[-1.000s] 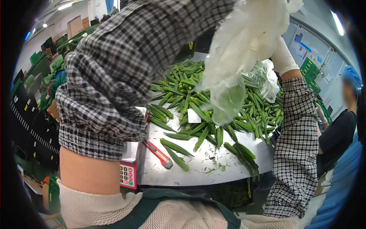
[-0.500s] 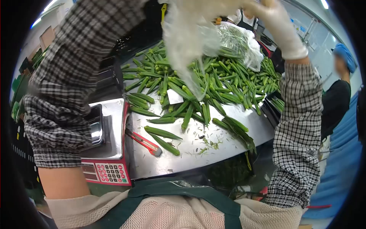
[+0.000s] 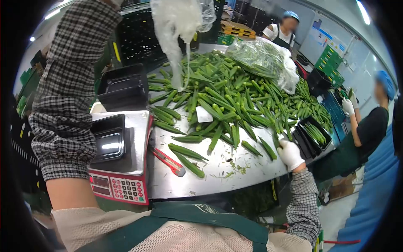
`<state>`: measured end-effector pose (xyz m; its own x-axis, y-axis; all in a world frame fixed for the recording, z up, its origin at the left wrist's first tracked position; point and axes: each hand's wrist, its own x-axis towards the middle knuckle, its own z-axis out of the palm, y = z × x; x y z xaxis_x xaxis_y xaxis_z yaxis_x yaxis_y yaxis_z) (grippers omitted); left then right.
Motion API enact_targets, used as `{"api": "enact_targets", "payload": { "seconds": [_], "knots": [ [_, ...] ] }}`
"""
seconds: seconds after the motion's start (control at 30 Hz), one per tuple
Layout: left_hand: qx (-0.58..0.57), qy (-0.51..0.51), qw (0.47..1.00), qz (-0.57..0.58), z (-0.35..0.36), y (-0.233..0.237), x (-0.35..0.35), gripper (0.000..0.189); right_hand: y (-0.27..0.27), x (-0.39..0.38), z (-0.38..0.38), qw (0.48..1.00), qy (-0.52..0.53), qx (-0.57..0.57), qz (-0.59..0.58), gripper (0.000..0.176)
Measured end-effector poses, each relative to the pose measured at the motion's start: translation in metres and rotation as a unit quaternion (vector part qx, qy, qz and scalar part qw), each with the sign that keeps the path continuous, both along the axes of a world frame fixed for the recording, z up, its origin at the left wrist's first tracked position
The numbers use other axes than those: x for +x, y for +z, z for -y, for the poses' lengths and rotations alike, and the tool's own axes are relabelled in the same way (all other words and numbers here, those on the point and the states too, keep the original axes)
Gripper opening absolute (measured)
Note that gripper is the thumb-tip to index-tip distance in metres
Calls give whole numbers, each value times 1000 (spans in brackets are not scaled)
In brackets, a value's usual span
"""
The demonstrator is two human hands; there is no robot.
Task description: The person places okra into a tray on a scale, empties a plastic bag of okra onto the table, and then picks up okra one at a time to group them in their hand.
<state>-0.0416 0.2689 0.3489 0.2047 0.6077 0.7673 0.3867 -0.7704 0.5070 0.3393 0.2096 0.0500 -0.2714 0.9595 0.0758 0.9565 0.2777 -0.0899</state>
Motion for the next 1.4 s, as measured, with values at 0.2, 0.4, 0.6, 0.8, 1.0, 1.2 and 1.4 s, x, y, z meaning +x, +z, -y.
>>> {"api": "enact_targets", "payload": {
  "seconds": [0.2, 0.4, 0.6, 0.8, 1.0, 1.2, 1.4],
  "knots": [
    [-29, -36, 997, 66, 7, -5, -19, 20, 42, -132, 9, 951, 253, 51, -168, 14],
    [-58, -73, 986, 140, 16, -9, -43, 19, -25, -248, -19, 950, 299, 90, -9, 15],
    [-78, -106, 969, 208, 23, -15, -63, 19, -51, -262, -58, 961, 240, 130, 37, 18],
    [-85, -148, 949, 267, 28, -20, -79, 18, 14, -246, -80, 912, 197, 185, -310, 18],
    [-90, -245, 898, 355, 36, -41, -70, 17, 107, -261, -43, 827, 215, -97, -511, 17],
    [-124, -263, 880, 376, 51, -85, -65, 18, 155, -259, -66, 725, 272, -94, -626, 27],
    [-187, -198, 912, 306, 60, -107, -67, 27, 201, -307, -37, 728, 364, -87, -574, 31]
  ]
}}
